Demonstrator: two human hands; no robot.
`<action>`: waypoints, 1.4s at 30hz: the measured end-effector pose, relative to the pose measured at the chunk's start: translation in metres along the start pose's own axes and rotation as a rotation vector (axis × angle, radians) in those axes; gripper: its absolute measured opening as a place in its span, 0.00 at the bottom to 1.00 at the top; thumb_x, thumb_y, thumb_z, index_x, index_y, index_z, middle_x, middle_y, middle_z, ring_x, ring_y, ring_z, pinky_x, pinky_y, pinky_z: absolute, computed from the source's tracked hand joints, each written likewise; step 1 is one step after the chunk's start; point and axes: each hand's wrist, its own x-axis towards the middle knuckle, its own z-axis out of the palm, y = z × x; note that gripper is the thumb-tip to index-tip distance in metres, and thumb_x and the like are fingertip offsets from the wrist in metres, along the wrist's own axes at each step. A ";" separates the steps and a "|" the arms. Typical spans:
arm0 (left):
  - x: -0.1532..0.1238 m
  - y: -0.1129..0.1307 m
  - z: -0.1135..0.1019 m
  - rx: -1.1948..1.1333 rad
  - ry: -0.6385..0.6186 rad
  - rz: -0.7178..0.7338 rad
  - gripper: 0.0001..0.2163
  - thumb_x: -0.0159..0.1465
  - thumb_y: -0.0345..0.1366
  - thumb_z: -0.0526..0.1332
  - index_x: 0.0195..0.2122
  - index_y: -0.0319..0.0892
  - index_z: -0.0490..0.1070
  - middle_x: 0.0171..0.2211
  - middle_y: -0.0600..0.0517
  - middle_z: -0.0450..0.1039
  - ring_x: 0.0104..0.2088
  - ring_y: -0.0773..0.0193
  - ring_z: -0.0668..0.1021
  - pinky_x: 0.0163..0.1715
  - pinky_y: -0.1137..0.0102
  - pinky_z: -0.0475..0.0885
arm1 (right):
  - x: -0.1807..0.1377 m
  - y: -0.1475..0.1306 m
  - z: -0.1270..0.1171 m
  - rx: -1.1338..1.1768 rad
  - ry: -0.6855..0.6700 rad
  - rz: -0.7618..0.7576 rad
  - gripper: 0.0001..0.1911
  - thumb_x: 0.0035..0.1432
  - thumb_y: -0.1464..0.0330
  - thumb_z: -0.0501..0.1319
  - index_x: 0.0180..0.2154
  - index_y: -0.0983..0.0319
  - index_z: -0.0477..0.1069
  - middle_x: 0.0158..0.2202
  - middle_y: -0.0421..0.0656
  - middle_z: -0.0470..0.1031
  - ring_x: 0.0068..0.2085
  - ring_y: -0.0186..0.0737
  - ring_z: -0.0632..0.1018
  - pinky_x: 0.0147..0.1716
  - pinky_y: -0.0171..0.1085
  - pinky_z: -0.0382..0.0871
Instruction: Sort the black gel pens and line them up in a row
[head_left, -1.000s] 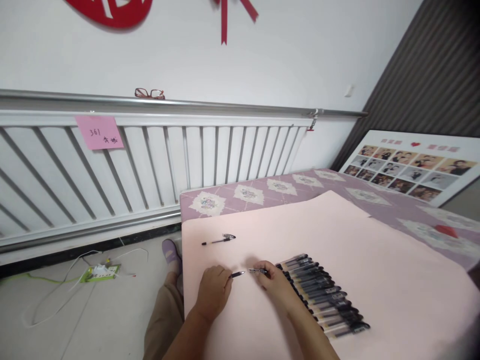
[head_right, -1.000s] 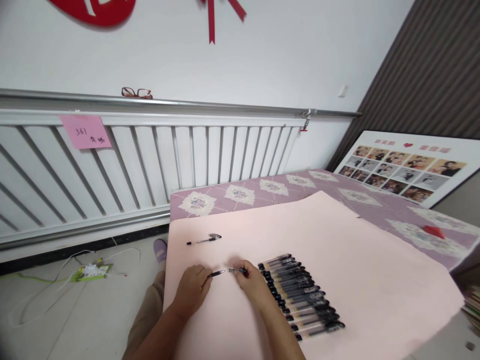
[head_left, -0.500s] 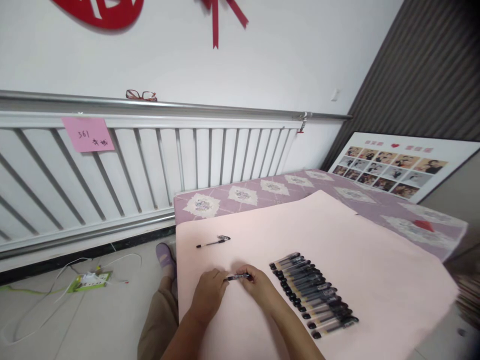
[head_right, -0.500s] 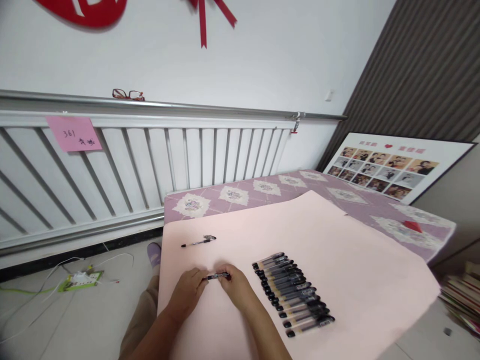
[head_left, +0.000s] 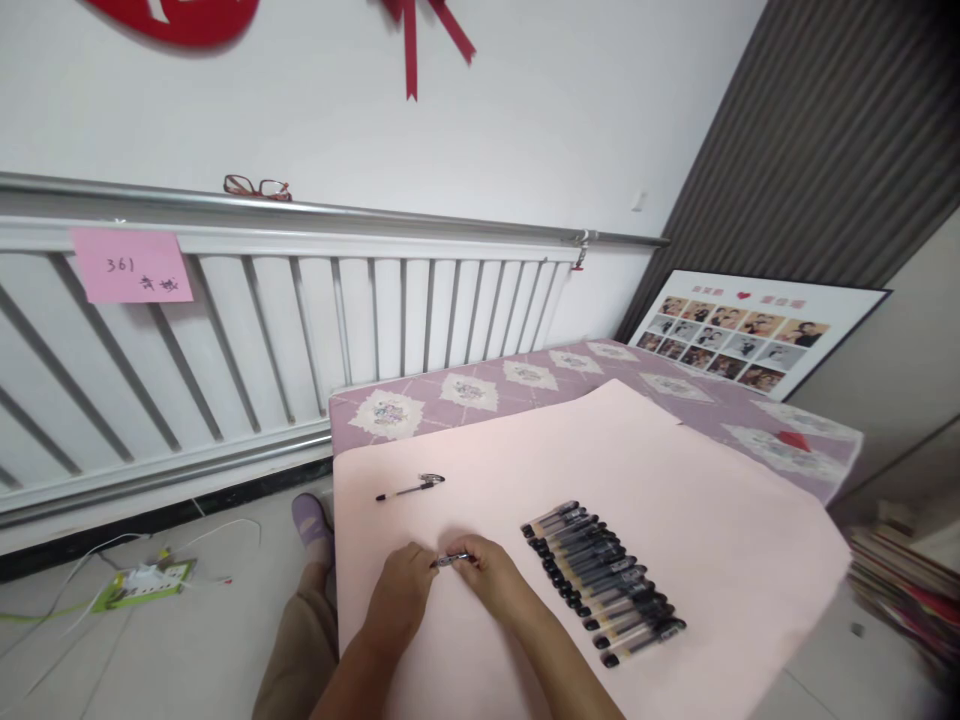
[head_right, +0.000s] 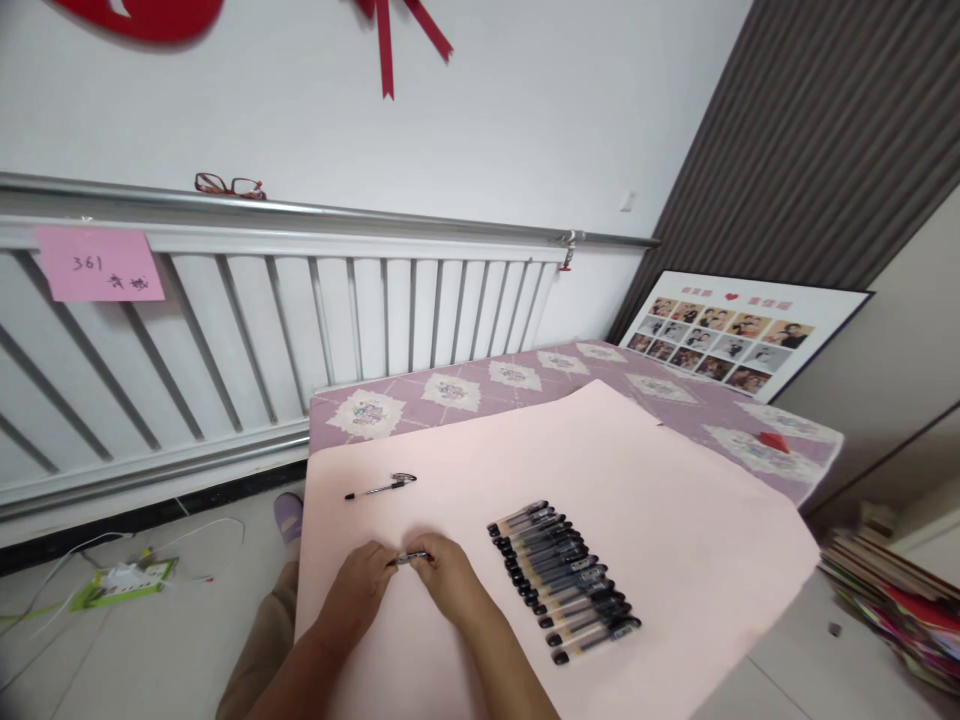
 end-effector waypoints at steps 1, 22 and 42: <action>-0.001 -0.001 0.002 0.004 0.001 0.004 0.08 0.64 0.28 0.52 0.36 0.42 0.70 0.33 0.52 0.70 0.35 0.62 0.71 0.37 0.67 0.66 | 0.000 0.000 0.000 -0.007 -0.004 -0.007 0.10 0.52 0.72 0.54 0.33 0.60 0.73 0.32 0.40 0.76 0.34 0.36 0.75 0.36 0.33 0.68; -0.013 -0.010 0.012 0.016 0.182 0.133 0.11 0.63 0.36 0.53 0.46 0.44 0.65 0.37 0.51 0.74 0.36 0.59 0.76 0.38 0.66 0.71 | -0.020 -0.031 0.016 -0.703 -0.124 -0.071 0.11 0.55 0.76 0.54 0.40 0.62 0.70 0.37 0.48 0.76 0.40 0.46 0.75 0.41 0.44 0.64; -0.011 -0.013 0.008 -0.044 0.125 0.072 0.13 0.65 0.42 0.50 0.39 0.44 0.70 0.36 0.49 0.75 0.38 0.59 0.76 0.39 0.64 0.72 | -0.128 0.082 -0.151 -0.692 0.310 0.044 0.16 0.45 0.82 0.50 0.28 0.59 0.70 0.42 0.45 0.71 0.49 0.43 0.67 0.47 0.41 0.63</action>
